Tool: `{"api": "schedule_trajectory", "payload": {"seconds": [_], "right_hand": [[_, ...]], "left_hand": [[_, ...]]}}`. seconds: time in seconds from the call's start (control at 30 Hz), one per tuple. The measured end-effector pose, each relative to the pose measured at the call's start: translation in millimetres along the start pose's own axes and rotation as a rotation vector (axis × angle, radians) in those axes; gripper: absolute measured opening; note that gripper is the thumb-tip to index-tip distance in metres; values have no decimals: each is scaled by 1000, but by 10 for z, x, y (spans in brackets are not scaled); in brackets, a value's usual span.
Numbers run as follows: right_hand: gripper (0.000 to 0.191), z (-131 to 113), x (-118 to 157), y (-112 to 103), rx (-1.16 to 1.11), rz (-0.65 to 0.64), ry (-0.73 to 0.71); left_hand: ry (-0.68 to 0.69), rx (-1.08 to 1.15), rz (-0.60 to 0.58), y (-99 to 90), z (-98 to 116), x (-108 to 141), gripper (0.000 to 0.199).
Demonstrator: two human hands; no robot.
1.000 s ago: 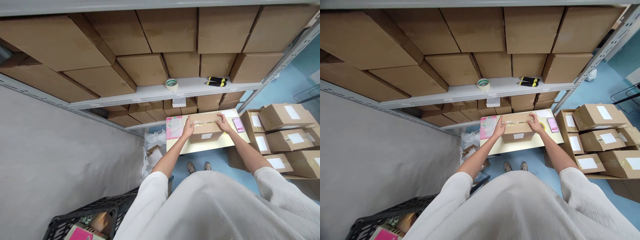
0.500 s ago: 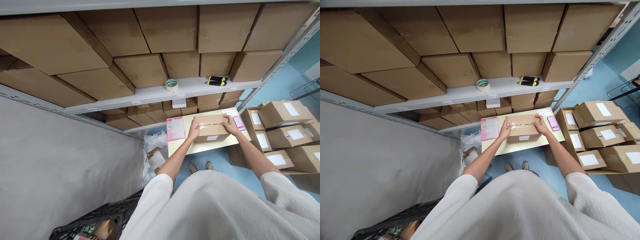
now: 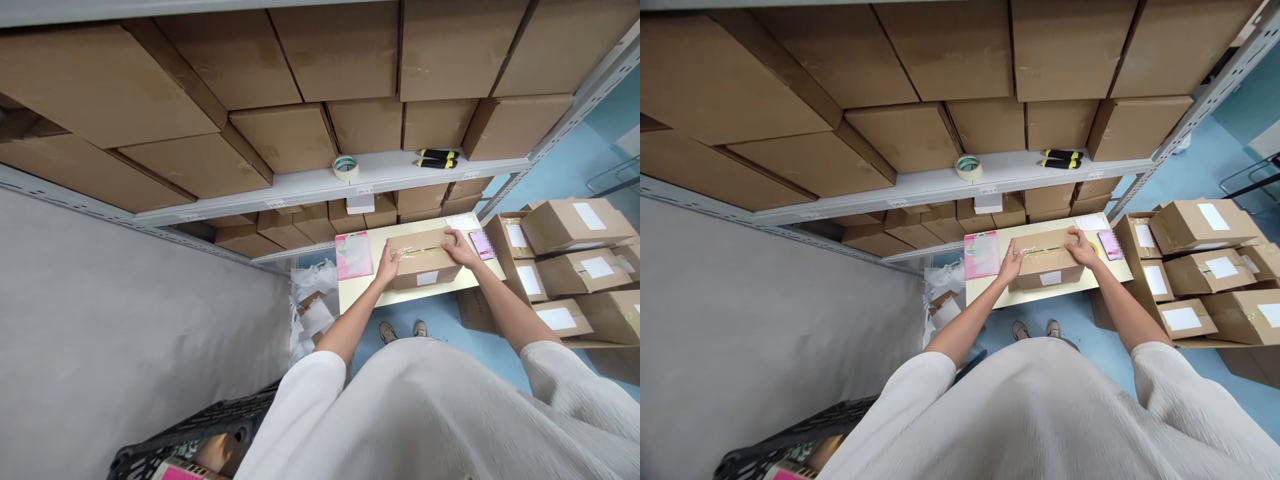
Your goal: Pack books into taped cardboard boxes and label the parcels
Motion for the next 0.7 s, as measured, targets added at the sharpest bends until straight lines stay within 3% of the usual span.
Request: {"api": "schedule_trajectory", "payload": {"seconds": [0.17,0.7], "right_hand": [[62,-104,-161,151,-52,16,1],[62,-82,-712,198,-85,44,-58]], "left_hand": [[-17,5,55,-192,-99,-23,70],[87,1,102,-386,137,-482,65]]}}
Point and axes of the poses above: each hand's wrist, its own x-axis away from the middle knuckle, its own y-axis out of the palm, z = x × y, the point moved 10 cm from there along -x, towards the middle knuckle, and after that the axes turned 13 degrees about -y, right-handed, at the moved point
